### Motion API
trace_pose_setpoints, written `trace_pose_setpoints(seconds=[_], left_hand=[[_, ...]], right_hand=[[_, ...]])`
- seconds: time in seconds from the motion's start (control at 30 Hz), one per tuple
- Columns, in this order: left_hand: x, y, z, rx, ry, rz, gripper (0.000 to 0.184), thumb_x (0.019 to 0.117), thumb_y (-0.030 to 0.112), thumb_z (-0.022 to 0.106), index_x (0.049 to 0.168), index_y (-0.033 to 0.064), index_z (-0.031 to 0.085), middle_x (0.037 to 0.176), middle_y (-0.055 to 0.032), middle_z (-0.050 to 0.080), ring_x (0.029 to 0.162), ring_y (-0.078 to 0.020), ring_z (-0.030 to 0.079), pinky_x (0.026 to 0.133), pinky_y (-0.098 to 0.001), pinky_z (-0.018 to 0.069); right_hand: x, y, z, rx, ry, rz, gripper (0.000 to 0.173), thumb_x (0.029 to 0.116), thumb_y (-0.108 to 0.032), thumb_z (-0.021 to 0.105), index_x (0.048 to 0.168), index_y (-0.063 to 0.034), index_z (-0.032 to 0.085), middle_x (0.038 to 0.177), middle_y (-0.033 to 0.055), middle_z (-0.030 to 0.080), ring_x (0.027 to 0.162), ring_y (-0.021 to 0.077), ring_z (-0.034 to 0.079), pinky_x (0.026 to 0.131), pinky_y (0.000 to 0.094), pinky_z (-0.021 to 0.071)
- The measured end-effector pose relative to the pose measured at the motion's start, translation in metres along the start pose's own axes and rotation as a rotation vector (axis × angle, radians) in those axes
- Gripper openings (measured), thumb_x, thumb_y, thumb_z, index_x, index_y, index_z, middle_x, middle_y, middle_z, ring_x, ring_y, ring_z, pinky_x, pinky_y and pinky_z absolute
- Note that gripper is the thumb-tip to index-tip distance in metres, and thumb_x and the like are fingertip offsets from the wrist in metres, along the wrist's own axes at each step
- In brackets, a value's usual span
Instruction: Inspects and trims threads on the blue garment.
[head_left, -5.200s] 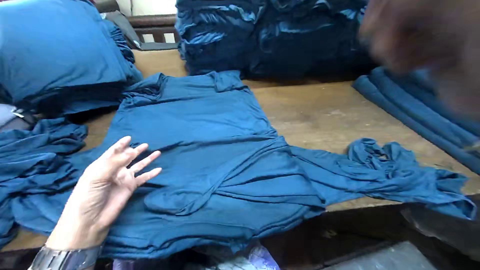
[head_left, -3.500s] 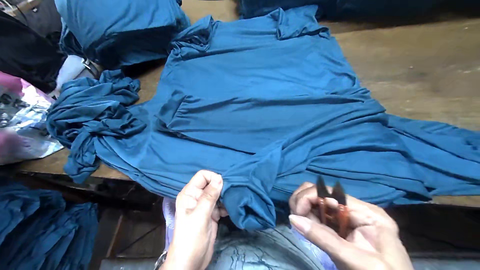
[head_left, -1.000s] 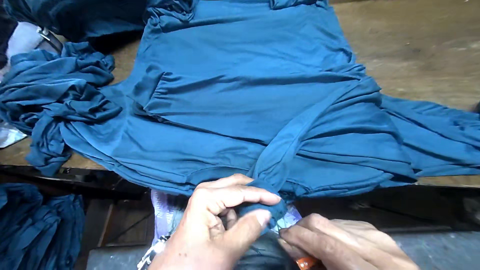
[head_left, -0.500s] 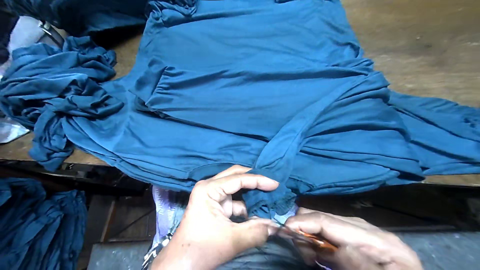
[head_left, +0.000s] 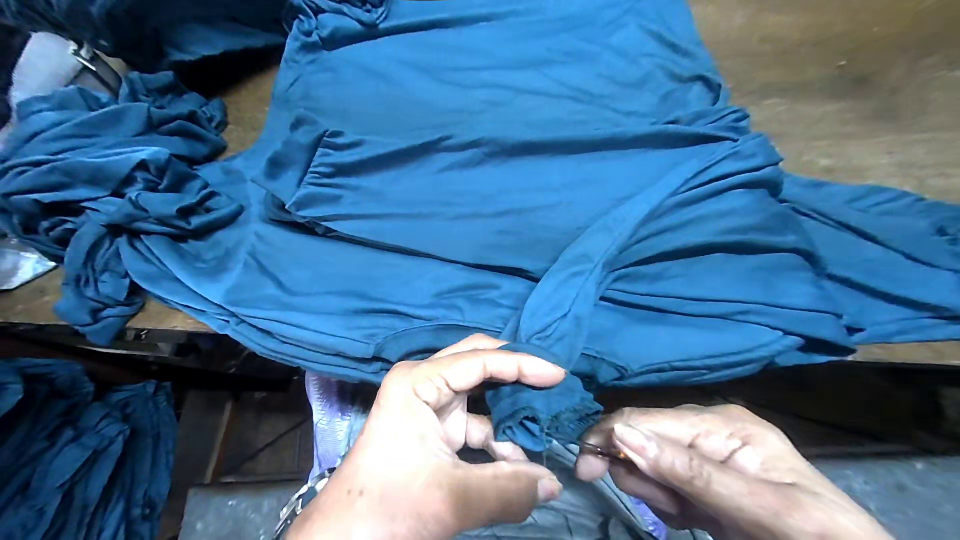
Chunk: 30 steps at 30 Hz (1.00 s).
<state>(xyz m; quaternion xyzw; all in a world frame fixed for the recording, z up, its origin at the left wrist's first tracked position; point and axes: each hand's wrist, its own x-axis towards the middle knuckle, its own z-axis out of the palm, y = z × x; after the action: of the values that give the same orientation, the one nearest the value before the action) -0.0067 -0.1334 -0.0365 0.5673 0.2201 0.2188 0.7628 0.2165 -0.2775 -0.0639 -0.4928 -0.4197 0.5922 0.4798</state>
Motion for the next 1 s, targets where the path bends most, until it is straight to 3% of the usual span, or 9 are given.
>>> trace_pose_setpoints(seconds=[0.47, 0.57, 0.67, 0.73, 0.8, 0.87, 0.93, 1.0], left_hand=[[0.004, -0.002, -0.001, 0.004, -0.026, -0.013, 0.064, 0.0676, -0.015, 0.082, 0.127, 0.0057, 0.069, 0.121, -0.0102, 0.062, 0.073, -0.0202, 0.069, 0.058, -0.0355, 0.0657], [0.004, -0.003, -0.004, -0.022, -0.036, -0.007, 0.069, 0.0673, -0.015, 0.082, 0.131, 0.0070, 0.067, 0.125, -0.0100, 0.061, 0.073, -0.0208, 0.069, 0.059, -0.0366, 0.0658], [0.004, 0.000, -0.008, -0.087, -0.060, -0.019, 0.076, 0.0663, -0.017, 0.080, 0.136, 0.0065, 0.063, 0.134, -0.0115, 0.059, 0.070, -0.0214, 0.070, 0.058, -0.0369, 0.0657], [0.004, 0.001, -0.011, -0.113, -0.085, -0.016, 0.078, 0.0665, -0.016, 0.081, 0.139, 0.0061, 0.061, 0.136, -0.0124, 0.058, 0.067, -0.0201, 0.069, 0.057, -0.0351, 0.0644], [0.003, 0.001, -0.012, -0.108, -0.082, 0.001, 0.078, 0.0662, -0.015, 0.081, 0.139, 0.0062, 0.061, 0.136, -0.0121, 0.059, 0.066, -0.0191, 0.068, 0.056, -0.0342, 0.0636], [0.002, 0.002, -0.011, -0.097, -0.065, 0.006, 0.077, 0.0664, -0.015, 0.080, 0.138, 0.0071, 0.062, 0.134, -0.0117, 0.060, 0.065, -0.0186, 0.067, 0.054, -0.0338, 0.0631], [0.001, 0.001, -0.010, -0.105, -0.065, 0.019, 0.073, 0.0697, -0.014, 0.078, 0.138, 0.0065, 0.062, 0.132, -0.0119, 0.060, 0.068, -0.0175, 0.067, 0.057, -0.0328, 0.0628], [-0.001, -0.001, -0.009, -0.105, -0.062, 0.032, 0.063, 0.0758, -0.009, 0.073, 0.136, 0.0063, 0.063, 0.130, -0.0135, 0.062, 0.074, -0.0191, 0.069, 0.062, -0.0345, 0.0640]], right_hand=[[0.008, -0.001, 0.005, 0.032, 0.063, -0.038, 0.032, 0.1070, -0.021, 0.053, 0.091, -0.0028, 0.074, 0.063, -0.0051, 0.053, 0.051, -0.0024, 0.040, 0.046, 0.0139, 0.0313], [0.004, -0.002, -0.001, 0.129, 0.076, -0.139, 0.038, 0.1093, -0.027, 0.047, 0.099, -0.0031, 0.074, 0.071, -0.0032, 0.059, 0.055, -0.0022, 0.043, 0.048, 0.0143, 0.0342], [0.002, -0.008, -0.006, 0.197, 0.145, -0.234, 0.047, 0.1099, -0.045, 0.039, 0.111, -0.0099, 0.071, 0.076, -0.0028, 0.057, 0.055, -0.0002, 0.044, 0.047, 0.0159, 0.0358], [0.004, -0.007, -0.007, 0.072, 0.205, -0.335, 0.043, 0.1051, -0.051, 0.049, 0.121, -0.0161, 0.069, 0.080, -0.0049, 0.058, 0.058, -0.0007, 0.045, 0.050, 0.0160, 0.0371], [0.007, -0.006, -0.002, -0.192, 0.260, -0.434, 0.040, 0.0961, -0.044, 0.069, 0.127, -0.0195, 0.067, 0.091, -0.0081, 0.065, 0.065, -0.0041, 0.050, 0.054, 0.0131, 0.0402], [0.016, -0.005, 0.009, -0.402, 0.335, -0.530, 0.042, 0.0874, -0.031, 0.081, 0.125, -0.0167, 0.068, 0.092, -0.0087, 0.066, 0.069, -0.0041, 0.053, 0.057, 0.0121, 0.0436], [0.027, -0.001, 0.020, -0.468, 0.381, -0.603, 0.040, 0.0838, -0.023, 0.084, 0.120, -0.0139, 0.070, 0.093, -0.0076, 0.067, 0.069, -0.0029, 0.055, 0.057, 0.0129, 0.0477], [0.035, -0.003, 0.029, -0.443, 0.408, -0.609, 0.038, 0.0816, -0.021, 0.086, 0.116, -0.0125, 0.072, 0.089, -0.0080, 0.067, 0.066, -0.0030, 0.053, 0.054, 0.0124, 0.0450]])
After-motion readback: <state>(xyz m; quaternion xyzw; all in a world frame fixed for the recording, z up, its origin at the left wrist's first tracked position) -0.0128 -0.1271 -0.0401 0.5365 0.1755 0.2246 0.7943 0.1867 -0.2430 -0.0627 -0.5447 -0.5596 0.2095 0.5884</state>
